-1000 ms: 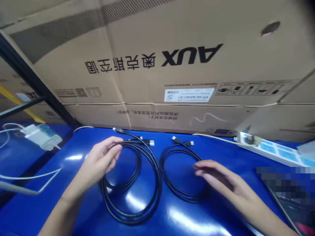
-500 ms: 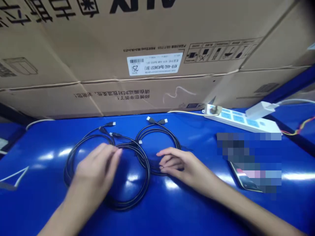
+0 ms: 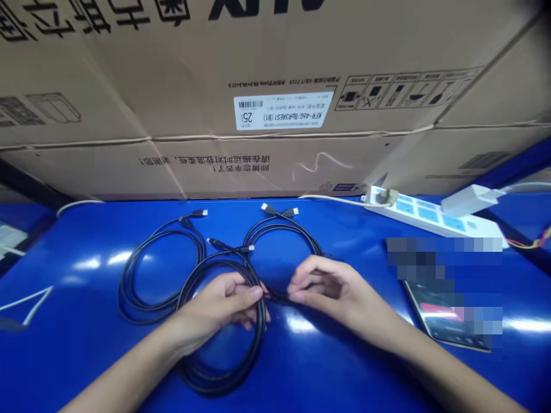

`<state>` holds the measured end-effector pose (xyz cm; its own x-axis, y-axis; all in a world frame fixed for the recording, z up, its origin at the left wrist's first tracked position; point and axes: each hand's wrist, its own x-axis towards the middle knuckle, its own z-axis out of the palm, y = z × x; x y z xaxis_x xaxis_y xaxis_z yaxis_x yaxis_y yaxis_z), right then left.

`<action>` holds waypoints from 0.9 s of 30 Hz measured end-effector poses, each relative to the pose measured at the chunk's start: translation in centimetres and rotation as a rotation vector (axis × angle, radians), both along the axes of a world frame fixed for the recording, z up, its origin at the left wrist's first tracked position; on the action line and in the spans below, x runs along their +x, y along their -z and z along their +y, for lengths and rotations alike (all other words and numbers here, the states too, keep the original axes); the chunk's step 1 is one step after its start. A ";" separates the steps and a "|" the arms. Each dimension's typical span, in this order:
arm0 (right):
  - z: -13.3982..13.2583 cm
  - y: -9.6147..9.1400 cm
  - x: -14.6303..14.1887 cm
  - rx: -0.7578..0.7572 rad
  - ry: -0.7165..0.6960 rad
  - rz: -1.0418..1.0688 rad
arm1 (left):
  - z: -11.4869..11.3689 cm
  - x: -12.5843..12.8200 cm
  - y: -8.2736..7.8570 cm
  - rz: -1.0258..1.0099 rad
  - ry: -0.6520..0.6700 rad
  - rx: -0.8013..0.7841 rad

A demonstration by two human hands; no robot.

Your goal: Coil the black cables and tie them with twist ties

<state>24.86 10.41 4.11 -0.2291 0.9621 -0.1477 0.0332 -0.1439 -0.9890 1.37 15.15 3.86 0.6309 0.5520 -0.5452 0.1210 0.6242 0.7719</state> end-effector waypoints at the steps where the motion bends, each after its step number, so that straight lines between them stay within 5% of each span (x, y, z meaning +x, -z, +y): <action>1: 0.0 0.2 0.0 0.061 0.020 -0.043 | 0.0 -0.1 0.2 -0.017 -0.005 0.019; 11: -0.3 0.8 0.0 0.782 0.074 -0.273 | 0.0 -0.3 1.7 -0.051 -0.025 0.038; 16: -0.1 0.8 0.1 0.902 0.056 -0.393 | 0.2 -0.2 2.0 0.042 -0.016 0.163; 27: -0.1 2.2 0.2 0.931 -0.046 -0.679 | -0.1 0.1 1.9 -0.005 -0.082 0.113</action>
